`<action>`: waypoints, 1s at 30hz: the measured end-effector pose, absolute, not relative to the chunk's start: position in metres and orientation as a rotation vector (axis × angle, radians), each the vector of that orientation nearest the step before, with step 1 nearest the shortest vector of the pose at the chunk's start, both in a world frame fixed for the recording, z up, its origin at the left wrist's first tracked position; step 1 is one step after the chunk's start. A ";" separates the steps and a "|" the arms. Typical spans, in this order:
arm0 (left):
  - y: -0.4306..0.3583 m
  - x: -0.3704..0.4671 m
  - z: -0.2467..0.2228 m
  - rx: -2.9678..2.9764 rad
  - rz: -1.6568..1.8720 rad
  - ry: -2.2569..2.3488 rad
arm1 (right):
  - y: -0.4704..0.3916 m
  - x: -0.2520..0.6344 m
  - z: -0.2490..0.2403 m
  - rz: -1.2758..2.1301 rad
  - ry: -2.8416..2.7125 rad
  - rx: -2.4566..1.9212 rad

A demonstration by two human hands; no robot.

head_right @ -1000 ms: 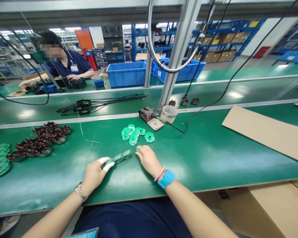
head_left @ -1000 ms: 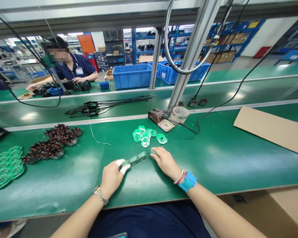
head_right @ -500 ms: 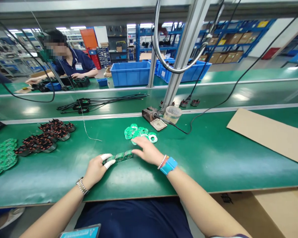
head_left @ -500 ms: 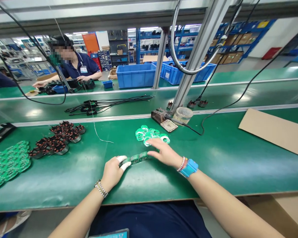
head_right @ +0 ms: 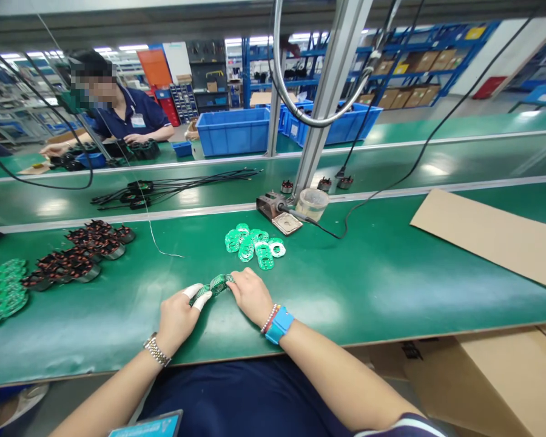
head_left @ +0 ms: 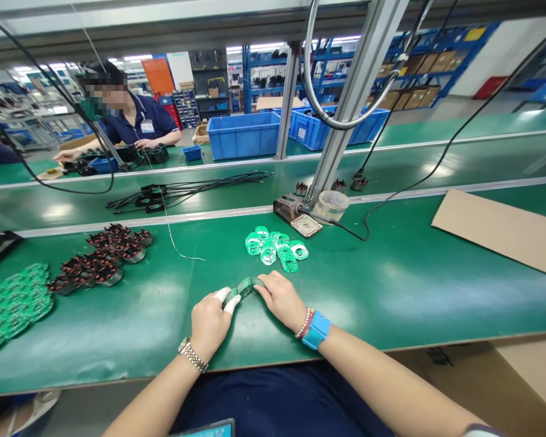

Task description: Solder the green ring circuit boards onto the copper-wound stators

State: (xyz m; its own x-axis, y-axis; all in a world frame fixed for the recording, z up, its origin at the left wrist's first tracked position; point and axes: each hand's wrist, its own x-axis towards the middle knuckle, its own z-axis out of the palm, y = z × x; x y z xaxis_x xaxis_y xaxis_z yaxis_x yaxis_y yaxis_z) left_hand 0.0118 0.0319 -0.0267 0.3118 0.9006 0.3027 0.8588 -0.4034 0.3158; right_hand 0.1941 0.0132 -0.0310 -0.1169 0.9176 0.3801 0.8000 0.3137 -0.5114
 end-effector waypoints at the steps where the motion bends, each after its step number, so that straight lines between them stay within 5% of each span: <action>1: 0.032 0.012 -0.027 2.461 0.666 1.668 | 0.012 0.194 -0.031 0.235 -1.934 -1.528; 13: 0.040 0.003 -0.030 2.426 0.621 1.556 | 0.024 0.328 -0.023 0.155 -1.842 -1.746; 30: 0.039 0.002 -0.032 2.398 0.714 1.491 | 0.090 0.269 -0.035 -0.022 -2.063 -1.829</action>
State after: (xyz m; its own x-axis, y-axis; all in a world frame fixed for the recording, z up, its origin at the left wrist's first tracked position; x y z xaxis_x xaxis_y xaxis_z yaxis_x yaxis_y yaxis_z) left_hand 0.0024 0.0393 -0.0318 0.3645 0.8874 0.2822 0.7762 -0.4569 0.4344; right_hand 0.2694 0.0900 -0.0351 -0.0790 0.9535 0.2910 0.9596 0.1518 -0.2370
